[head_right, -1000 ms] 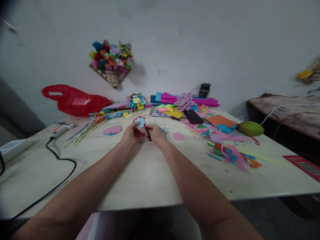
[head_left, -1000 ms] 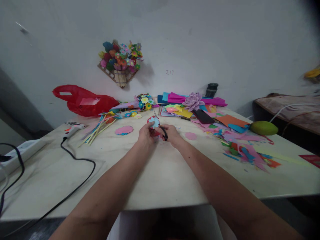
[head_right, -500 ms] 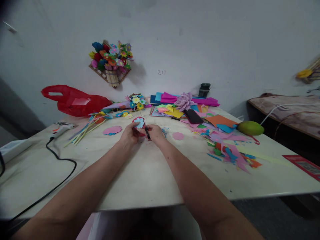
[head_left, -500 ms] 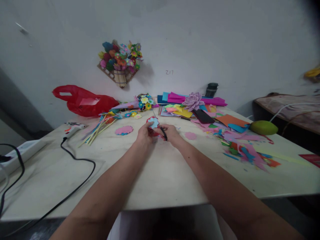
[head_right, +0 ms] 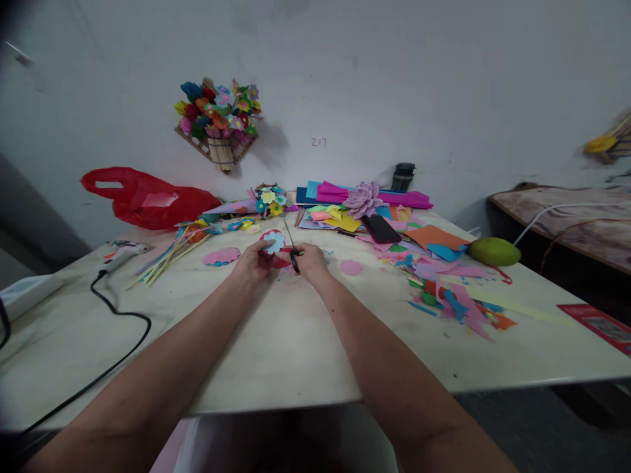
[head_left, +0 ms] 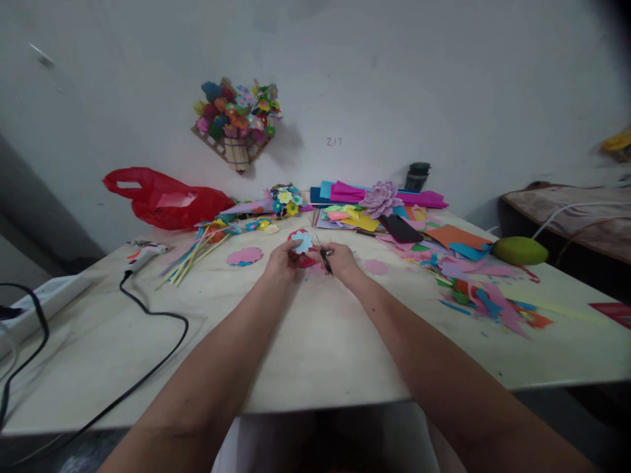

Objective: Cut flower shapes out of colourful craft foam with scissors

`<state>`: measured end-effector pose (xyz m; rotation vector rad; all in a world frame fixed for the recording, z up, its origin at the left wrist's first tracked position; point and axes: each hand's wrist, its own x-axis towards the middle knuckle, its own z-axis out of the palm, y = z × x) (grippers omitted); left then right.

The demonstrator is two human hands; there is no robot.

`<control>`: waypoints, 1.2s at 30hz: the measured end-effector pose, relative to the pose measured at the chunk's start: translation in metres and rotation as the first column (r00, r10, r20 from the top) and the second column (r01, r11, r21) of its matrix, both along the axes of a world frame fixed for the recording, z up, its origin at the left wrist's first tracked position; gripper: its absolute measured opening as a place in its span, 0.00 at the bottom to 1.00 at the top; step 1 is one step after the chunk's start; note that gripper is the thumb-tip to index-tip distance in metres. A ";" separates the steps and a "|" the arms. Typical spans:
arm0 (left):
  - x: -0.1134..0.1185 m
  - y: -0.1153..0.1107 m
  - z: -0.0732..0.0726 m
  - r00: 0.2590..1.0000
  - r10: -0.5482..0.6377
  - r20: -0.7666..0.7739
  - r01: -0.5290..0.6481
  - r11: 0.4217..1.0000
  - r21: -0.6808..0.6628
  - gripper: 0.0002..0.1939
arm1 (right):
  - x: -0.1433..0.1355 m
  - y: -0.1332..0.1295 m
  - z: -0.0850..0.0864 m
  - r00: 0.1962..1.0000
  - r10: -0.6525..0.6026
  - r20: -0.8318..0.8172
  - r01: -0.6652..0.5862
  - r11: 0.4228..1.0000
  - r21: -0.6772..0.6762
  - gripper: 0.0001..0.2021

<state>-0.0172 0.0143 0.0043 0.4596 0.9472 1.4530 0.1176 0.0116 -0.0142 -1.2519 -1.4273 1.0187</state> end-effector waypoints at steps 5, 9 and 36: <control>-0.007 0.001 -0.002 0.991 -0.083 -0.103 0.090 0.994 0.068 0.09 | 0.009 -0.001 0.012 0.983 -0.098 -0.154 0.090 0.994 -0.062 0.10; -0.008 -0.001 -0.004 0.977 -0.137 -0.165 0.155 0.982 0.107 0.14 | 0.017 -0.005 0.024 0.947 -0.129 -0.294 0.108 0.990 -0.088 0.12; 0.000 -0.008 -0.004 0.959 -0.181 -0.218 0.222 0.958 0.179 0.07 | 0.013 -0.011 0.026 0.941 -0.007 -0.337 -0.014 0.998 -0.059 0.15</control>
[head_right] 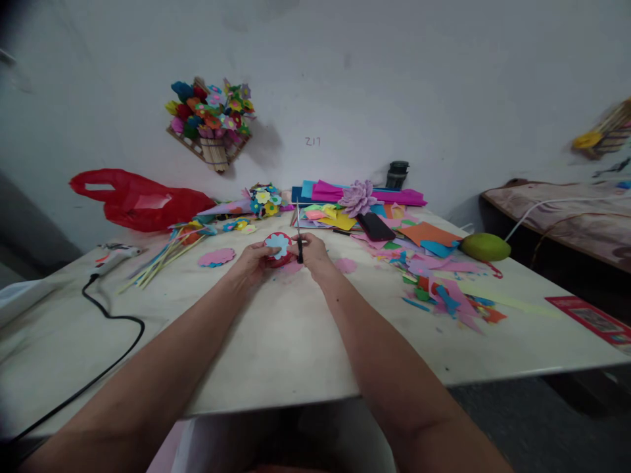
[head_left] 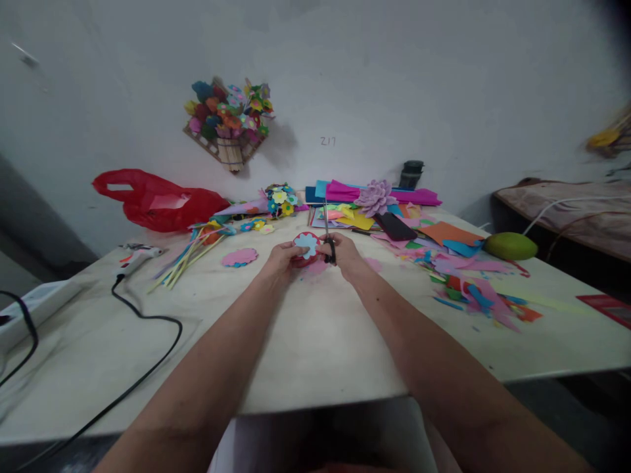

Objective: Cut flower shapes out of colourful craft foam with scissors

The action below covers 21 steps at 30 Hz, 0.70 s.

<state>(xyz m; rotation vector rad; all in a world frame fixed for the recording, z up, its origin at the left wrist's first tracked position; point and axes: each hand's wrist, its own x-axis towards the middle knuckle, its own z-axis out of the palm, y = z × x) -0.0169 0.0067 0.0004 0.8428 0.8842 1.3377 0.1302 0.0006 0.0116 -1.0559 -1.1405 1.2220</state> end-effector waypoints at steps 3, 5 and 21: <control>0.000 0.000 0.002 0.996 0.065 0.066 -0.066 0.998 0.021 0.07 | 0.003 0.002 -0.003 1.000 0.023 0.014 -0.023 1.000 -0.019 0.13; -0.001 0.000 0.002 0.989 0.107 0.106 -0.111 0.993 0.032 0.07 | 0.005 0.003 -0.005 0.995 0.074 0.062 -0.072 0.997 -0.028 0.12; -0.006 0.006 0.001 0.962 0.211 0.176 -0.211 0.977 -0.020 0.07 | 0.017 -0.005 -0.005 0.840 0.446 0.309 -0.461 0.887 -0.026 0.16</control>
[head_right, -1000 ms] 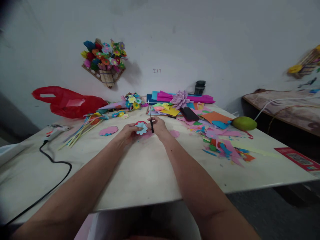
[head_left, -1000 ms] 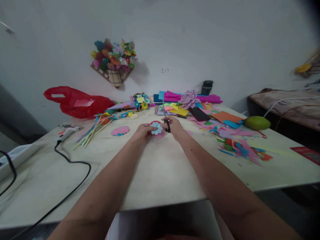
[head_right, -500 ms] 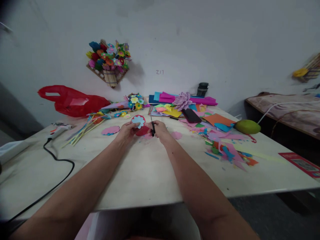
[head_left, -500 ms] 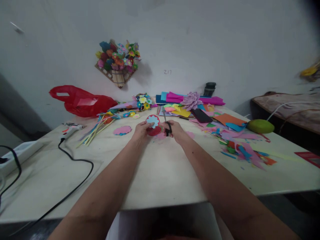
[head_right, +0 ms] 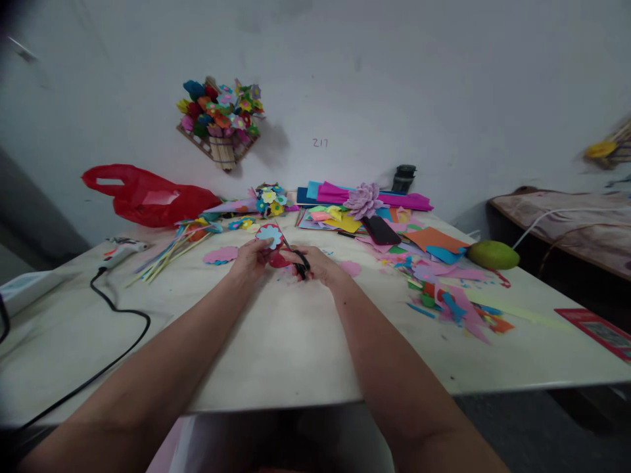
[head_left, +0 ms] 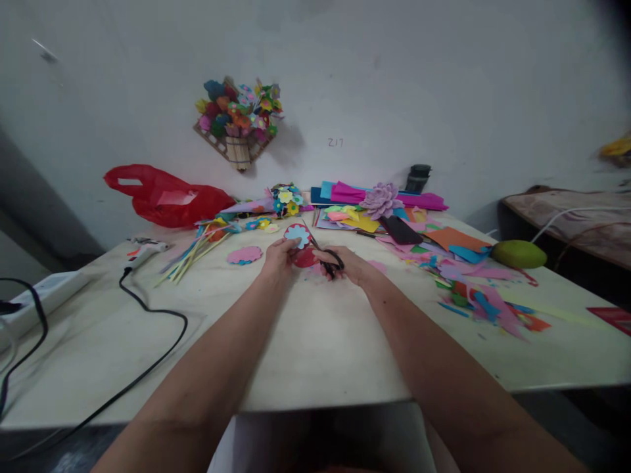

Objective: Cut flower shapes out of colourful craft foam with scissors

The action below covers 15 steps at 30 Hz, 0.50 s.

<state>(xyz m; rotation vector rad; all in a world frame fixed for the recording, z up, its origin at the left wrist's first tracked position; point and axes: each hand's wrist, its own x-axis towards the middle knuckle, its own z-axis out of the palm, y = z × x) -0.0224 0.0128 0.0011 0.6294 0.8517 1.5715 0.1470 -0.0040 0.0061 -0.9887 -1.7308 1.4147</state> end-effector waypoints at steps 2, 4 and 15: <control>0.000 0.000 -0.001 1.000 -0.007 -0.002 0.007 1.000 0.007 0.07 | 0.001 0.000 0.001 1.000 0.023 0.018 -0.023 1.000 0.021 0.16; -0.001 0.001 -0.002 1.000 -0.012 -0.009 0.013 1.000 0.015 0.07 | 0.002 -0.001 0.002 0.999 0.032 0.031 -0.034 0.999 0.040 0.16; 0.000 0.000 -0.001 1.000 -0.015 -0.021 0.015 1.000 -0.010 0.07 | 0.001 0.003 -0.003 0.997 0.008 0.070 -0.011 0.999 0.039 0.16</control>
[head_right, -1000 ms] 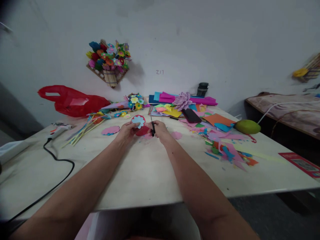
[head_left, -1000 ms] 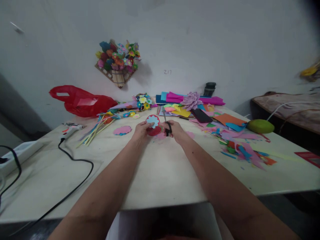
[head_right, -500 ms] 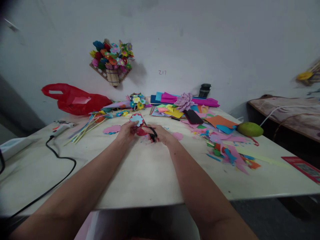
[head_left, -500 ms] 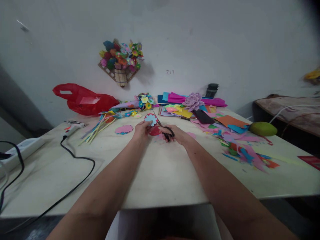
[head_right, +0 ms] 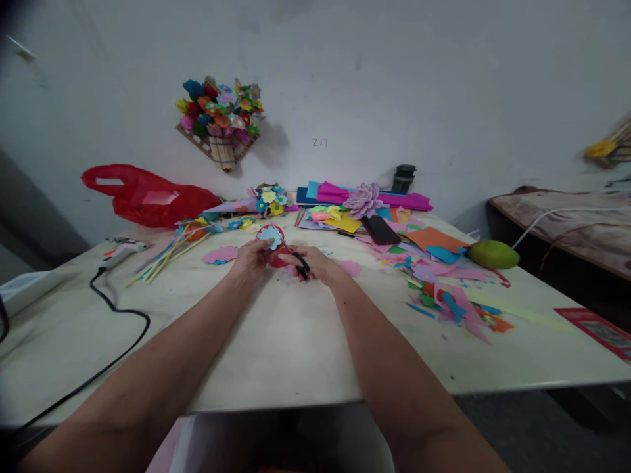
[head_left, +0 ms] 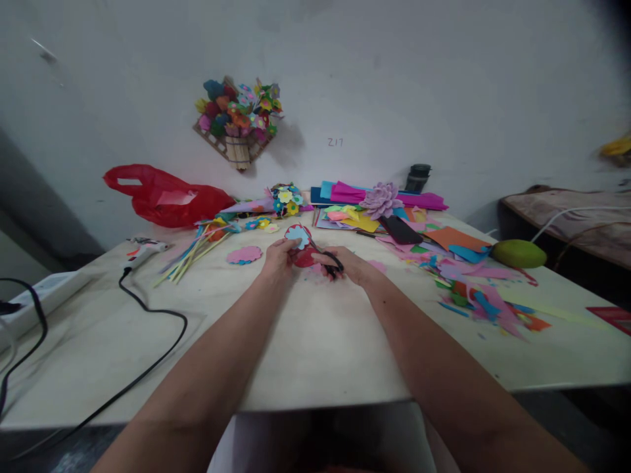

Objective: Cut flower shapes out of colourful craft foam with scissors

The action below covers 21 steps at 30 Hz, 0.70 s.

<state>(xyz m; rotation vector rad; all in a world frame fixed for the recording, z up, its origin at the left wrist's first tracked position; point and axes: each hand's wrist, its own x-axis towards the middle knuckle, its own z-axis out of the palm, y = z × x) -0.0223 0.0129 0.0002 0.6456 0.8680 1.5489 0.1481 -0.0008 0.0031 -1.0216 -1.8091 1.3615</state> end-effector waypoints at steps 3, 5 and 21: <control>0.001 0.000 0.000 1.000 0.005 0.006 -0.005 1.000 -0.003 0.07 | -0.001 0.001 -0.002 1.000 -0.009 0.007 0.009 1.000 0.000 0.16; 0.001 0.000 0.000 1.000 0.010 0.004 -0.010 1.000 -0.005 0.07 | -0.002 0.002 -0.003 1.000 -0.009 0.010 0.009 1.000 0.005 0.16; 0.002 -0.001 0.002 0.999 0.034 -0.020 -0.034 0.999 -0.029 0.06 | -0.002 0.005 -0.006 1.000 -0.016 0.022 0.016 1.000 -0.012 0.14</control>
